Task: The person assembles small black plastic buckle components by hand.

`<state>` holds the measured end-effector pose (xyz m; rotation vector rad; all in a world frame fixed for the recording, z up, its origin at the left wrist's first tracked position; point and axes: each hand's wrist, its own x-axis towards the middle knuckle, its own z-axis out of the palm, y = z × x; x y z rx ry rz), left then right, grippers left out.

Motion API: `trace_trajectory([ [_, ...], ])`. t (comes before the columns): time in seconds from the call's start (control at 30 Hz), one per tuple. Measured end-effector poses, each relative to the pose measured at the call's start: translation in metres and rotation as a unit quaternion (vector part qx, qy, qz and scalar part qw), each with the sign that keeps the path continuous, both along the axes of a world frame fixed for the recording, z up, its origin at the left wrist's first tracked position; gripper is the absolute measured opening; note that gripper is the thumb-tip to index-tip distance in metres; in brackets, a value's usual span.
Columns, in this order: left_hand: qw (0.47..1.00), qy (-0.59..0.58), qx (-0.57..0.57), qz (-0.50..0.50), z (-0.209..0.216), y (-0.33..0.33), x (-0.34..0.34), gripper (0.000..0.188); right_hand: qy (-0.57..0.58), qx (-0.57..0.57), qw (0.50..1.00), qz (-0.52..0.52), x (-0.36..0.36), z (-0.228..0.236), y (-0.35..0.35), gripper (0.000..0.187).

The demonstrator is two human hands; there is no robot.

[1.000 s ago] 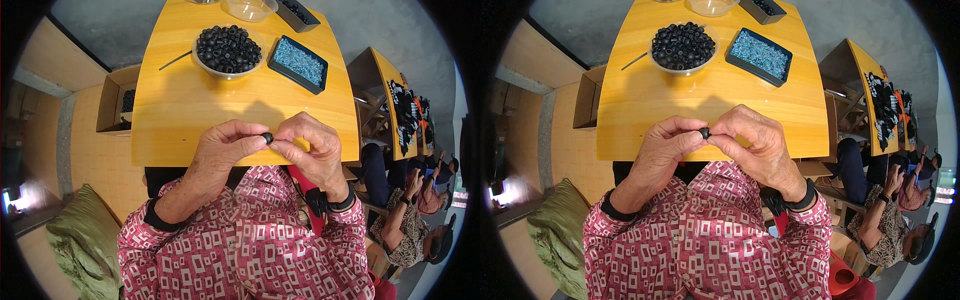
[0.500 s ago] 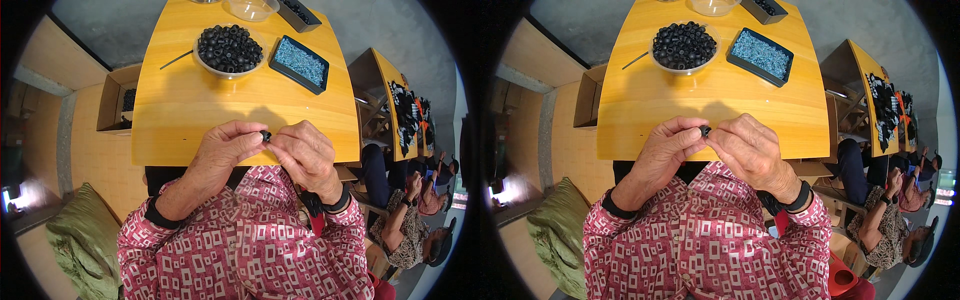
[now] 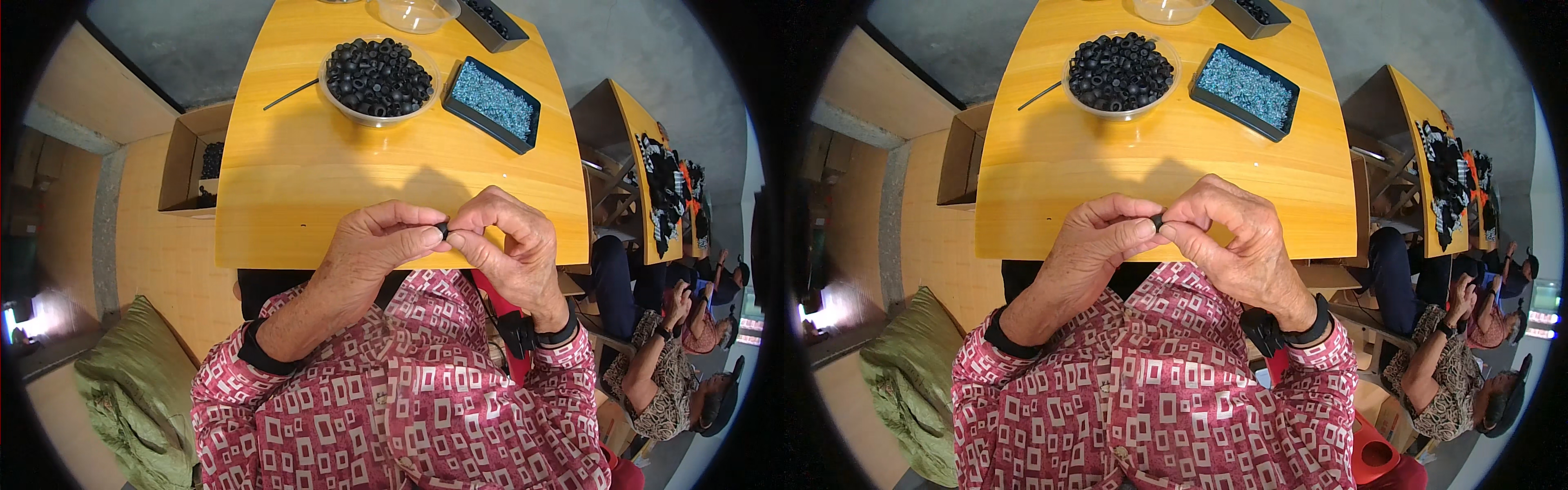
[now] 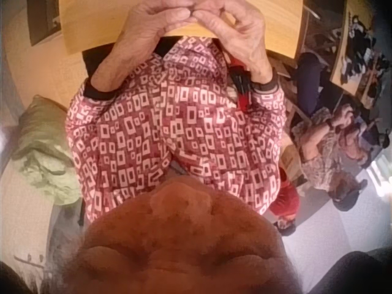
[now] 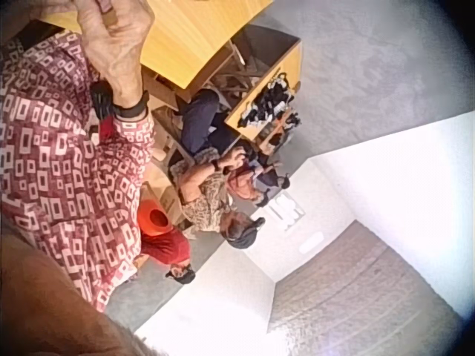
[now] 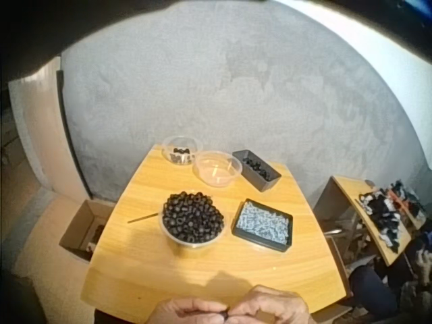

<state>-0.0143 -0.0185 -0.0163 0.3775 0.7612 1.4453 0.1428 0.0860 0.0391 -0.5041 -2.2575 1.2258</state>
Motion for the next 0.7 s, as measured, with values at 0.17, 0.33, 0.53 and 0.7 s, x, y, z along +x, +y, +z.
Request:
trace_trajectory([
  [0.17, 0.999, 0.038, -0.007, 0.006, 0.0061, 0.001, -0.0012, 0.018, -0.01, -0.008, 1.0, -0.009, 0.0021, 0.0008, 0.0018, 0.004],
  [0.33, 0.997, 0.07, 0.009, 0.012, 0.0018, 0.0015, 0.0001, 0.017, -0.031, -0.132, 0.99, -0.031, 0.0016, -0.0003, 0.0002, 0.005],
  [0.53, 0.995, 0.086, 0.041, -0.012, -0.0008, 0.0017, -0.0037, 0.015, -0.031, -0.248, 0.967, -0.047, 0.0018, -0.004, 0.0038, 0.004],
  [0.7, 0.997, 0.067, 0.031, 0.011, -0.0038, 0.0023, -0.0025, 0.013, -0.031, -0.096, 0.994, -0.041, 0.0018, -0.0061, 0.0005, 0.005],
])
